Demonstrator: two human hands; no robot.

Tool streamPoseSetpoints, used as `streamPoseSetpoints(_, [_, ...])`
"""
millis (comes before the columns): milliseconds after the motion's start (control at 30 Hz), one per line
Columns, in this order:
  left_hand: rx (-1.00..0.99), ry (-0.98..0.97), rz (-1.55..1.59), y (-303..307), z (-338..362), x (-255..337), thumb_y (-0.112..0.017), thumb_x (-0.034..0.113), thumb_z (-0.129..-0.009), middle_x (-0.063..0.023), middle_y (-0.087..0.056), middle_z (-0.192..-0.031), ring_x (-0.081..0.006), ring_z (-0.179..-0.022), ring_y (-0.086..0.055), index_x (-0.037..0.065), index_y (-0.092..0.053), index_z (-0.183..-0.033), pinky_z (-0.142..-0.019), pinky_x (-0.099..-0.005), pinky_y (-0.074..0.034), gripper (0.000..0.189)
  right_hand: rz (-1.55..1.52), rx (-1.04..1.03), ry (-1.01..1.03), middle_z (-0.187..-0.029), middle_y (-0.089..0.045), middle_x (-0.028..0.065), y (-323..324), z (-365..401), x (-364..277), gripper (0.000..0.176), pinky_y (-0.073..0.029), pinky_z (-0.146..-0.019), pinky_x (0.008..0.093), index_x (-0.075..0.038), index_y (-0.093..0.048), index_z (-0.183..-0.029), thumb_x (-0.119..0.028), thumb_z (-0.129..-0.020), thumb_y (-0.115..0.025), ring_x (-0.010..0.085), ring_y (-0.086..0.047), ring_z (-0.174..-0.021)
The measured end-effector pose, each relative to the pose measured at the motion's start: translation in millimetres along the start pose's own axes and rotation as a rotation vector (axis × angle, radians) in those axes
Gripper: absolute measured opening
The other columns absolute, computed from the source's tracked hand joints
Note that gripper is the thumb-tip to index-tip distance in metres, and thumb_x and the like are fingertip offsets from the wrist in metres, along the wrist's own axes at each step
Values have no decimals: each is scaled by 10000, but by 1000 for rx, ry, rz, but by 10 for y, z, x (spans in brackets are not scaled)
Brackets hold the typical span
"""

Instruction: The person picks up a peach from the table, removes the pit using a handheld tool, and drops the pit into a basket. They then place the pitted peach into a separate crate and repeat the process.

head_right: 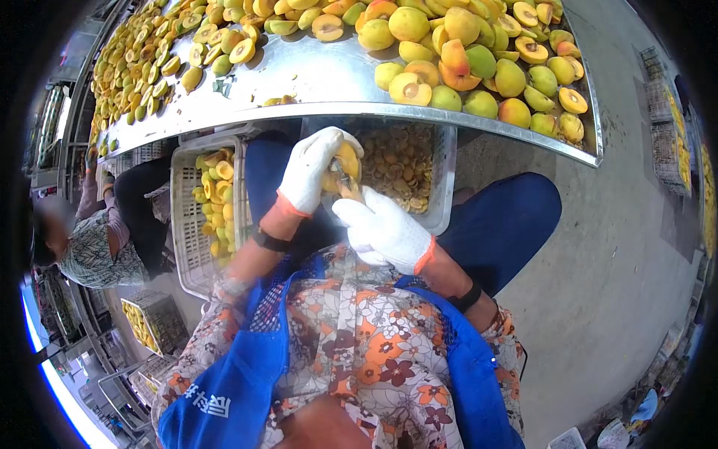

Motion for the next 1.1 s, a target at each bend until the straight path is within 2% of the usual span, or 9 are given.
streamPoseSetpoints(233, [-108,-58,282,-4,-33,-158,-487,254,-1061,-81,-683,-885,-141,-799,-644,-7,-660,-1058,-754,-279,-521,313,-352,-227,-147,-569,-392,-46,-25,1,-20,228,-238,-336,224,-102,-539,-1013,-274,-1107,-422,45,-303,-361])
streamPoseSetpoints(600, [-433,-150,389,81,-117,-142,-508,376,-1050,-142,-686,-948,-212,-838,-675,2,-627,-1121,-776,-327,-551,399,-411,-371,-145,-577,-398,-47,-1,-90,1,220,-231,-319,222,-103,-562,-993,-279,-1092,-475,43,-311,-357])
streamPoseSetpoints(733, [54,-148,644,-94,36,-106,-483,504,-1050,-144,-687,-893,-219,-730,-643,56,-611,-1100,-668,-329,-541,469,-233,-249,-126,-538,-381,-45,-115,-103,-119,221,-220,-331,226,-70,-528,-987,-246,-1093,-448,44,-279,-336])
streamPoseSetpoints(800, [342,133,1131,49,81,-183,-492,520,-1041,-150,-690,-879,-215,-675,-631,72,-614,-1111,-603,-321,-525,470,-177,-278,-118,-547,-393,-42,-148,-90,-122,193,-231,-334,229,-72,-527,-986,-227,-1081,-465,50,-294,-346])
streamPoseSetpoints(867, [534,126,947,487,111,-181,-520,507,-1026,-107,-677,-885,-159,-583,-514,113,-614,-1136,-483,-264,-401,419,-117,-308,-109,-555,-405,-39,-143,-61,-94,165,-242,-338,233,-74,-527,-985,-208,-1069,-482,55,-309,-355])
streamPoseSetpoints(967, [959,-114,402,1487,346,-297,-605,426,-990,-74,-692,-920,-150,-773,-660,81,-674,-1072,-584,-269,-517,361,10,-68,2,-667,-509,-18,201,-61,-46,193,-371,-446,243,-74,-552,-1041,-265,-1041,-580,72,-481,-486])
streamPoseSetpoints(1000, [966,-98,-190,2000,504,-407,-631,434,-980,-56,-681,-965,-166,-877,-667,86,-684,-1121,-711,-307,-548,379,2,-58,15,-667,-509,-18,270,-51,-20,193,-371,-446,243,-74,-552,-1041,-265,-1041,-580,72,-481,-486])
streamPoseSetpoints(1067, [809,144,-1445,2282,631,-226,-763,429,-865,-144,-692,-1046,-300,-965,-674,114,-700,-1150,-873,-426,-541,429,676,171,-57,-682,-587,88,434,-24,20,331,-428,-477,318,-32,-564,-1026,-362,-1022,-597,161,-572,-530])
streamPoseSetpoints(1100, [830,5,-1655,2188,584,-128,-759,394,-870,-156,-686,-1125,-332,-1062,-636,108,-697,-1180,-942,-440,-510,426,824,236,-18,-704,-620,184,484,-42,48,434,-474,-540,403,6,-560,-1001,-426,-1004,-596,263,-635,-589])
Point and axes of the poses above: each hand's wrist, its own z-axis away from the middle knuckle, its own y-axis out of the back of the hand, x = y × z, the point moved 2 cm from there along -z, towards the middle knuckle
